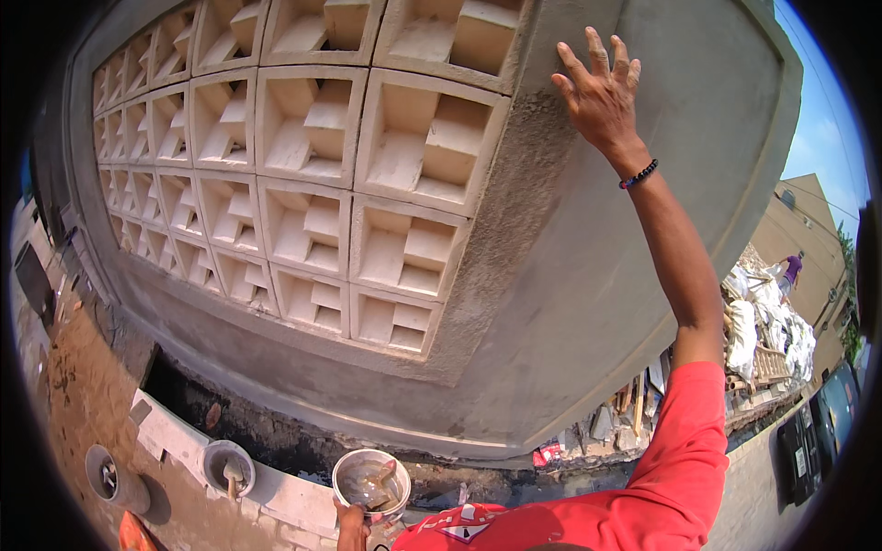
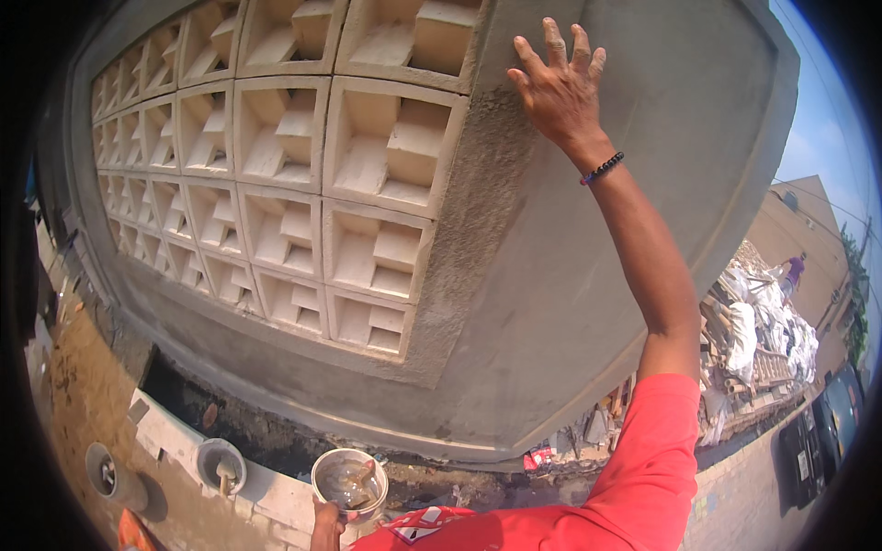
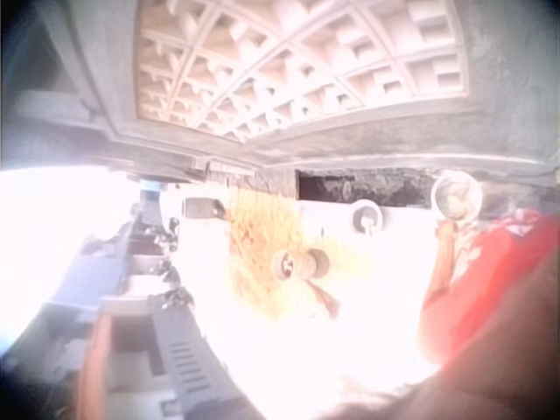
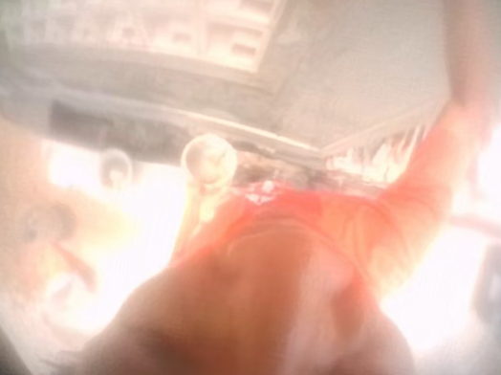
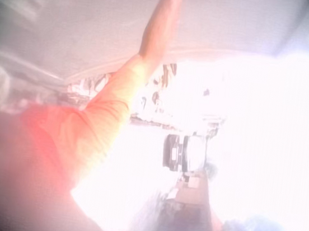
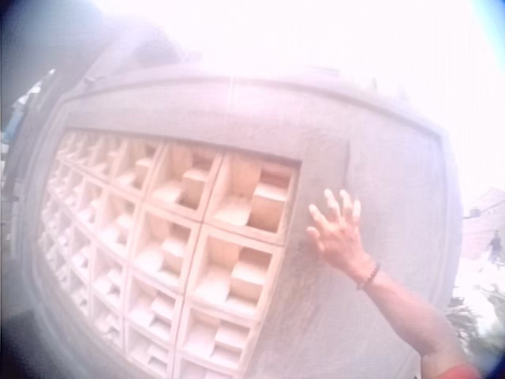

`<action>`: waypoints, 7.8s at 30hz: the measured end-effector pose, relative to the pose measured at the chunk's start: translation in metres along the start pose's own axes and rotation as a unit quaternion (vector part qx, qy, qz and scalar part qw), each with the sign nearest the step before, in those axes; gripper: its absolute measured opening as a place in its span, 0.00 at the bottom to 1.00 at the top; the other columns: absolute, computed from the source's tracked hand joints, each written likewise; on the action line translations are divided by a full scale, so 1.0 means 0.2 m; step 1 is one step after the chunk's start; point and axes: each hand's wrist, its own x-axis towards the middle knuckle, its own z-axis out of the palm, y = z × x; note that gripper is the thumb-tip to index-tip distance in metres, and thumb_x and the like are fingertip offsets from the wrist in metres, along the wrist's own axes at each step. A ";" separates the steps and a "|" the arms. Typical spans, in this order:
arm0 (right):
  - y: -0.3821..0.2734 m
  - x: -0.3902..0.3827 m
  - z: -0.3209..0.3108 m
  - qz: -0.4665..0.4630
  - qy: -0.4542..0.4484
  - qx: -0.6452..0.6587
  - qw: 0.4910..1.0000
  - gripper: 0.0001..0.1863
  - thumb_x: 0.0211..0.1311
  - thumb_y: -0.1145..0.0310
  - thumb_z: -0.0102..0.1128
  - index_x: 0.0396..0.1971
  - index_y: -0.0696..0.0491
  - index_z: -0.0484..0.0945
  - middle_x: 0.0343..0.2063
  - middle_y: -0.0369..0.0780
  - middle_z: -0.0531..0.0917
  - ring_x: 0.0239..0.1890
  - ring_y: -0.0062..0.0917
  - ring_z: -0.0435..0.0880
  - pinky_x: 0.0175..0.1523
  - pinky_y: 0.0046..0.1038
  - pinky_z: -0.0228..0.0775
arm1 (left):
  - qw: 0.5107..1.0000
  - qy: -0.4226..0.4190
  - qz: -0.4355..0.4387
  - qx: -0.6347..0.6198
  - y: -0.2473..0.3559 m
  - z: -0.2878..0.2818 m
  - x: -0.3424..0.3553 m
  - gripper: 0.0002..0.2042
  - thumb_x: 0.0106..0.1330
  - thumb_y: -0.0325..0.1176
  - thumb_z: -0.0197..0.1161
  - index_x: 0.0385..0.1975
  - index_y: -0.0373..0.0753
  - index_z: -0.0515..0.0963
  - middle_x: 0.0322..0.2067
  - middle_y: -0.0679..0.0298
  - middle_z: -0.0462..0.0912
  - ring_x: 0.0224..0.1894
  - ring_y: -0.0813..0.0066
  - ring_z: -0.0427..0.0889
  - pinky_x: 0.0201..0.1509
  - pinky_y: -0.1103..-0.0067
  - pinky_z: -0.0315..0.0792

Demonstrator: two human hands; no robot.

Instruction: The person applies plaster to a decorative concrete wall using a trowel and a bucket of plaster. They repeatedly scoop plaster from the bucket and smooth it onto the wall surface, working along the edges of a lattice pattern.

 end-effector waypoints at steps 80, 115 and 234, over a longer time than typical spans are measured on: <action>-1.57 -1.92 -1.27 -0.138 -0.583 0.695 0.398 0.19 0.48 0.66 0.58 0.42 0.55 0.83 0.34 0.53 0.84 0.39 0.47 0.83 0.49 0.42 0.73 | 0.992 0.012 0.011 0.127 -0.12 0.39 -0.33 0.41 0.64 0.23 0.52 0.72 0.47 0.35 0.59 0.46 0.68 0.25 0.62 0.84 0.11 0.75 0.75; 0.85 0.60 0.43 0.303 0.213 0.618 0.694 0.21 0.60 0.74 0.52 0.54 0.61 0.74 0.49 0.48 0.79 0.51 0.32 0.77 0.56 0.31 0.70 | 0.589 -0.062 0.324 0.738 -0.71 -0.43 0.66 0.11 0.64 0.34 0.52 0.35 0.36 0.79 0.32 0.47 0.82 0.34 0.53 0.80 0.38 0.61 0.73; -0.01 0.01 -0.14 -0.023 -0.019 0.233 0.972 0.22 0.59 0.79 0.57 0.55 0.50 0.75 0.45 0.41 0.82 0.45 0.35 0.78 0.51 0.33 0.72 | 0.995 -0.062 -0.029 0.070 0.14 0.01 0.31 0.36 0.55 0.14 0.41 0.66 0.48 0.48 0.56 0.48 0.69 0.34 0.53 0.80 0.13 0.73 0.76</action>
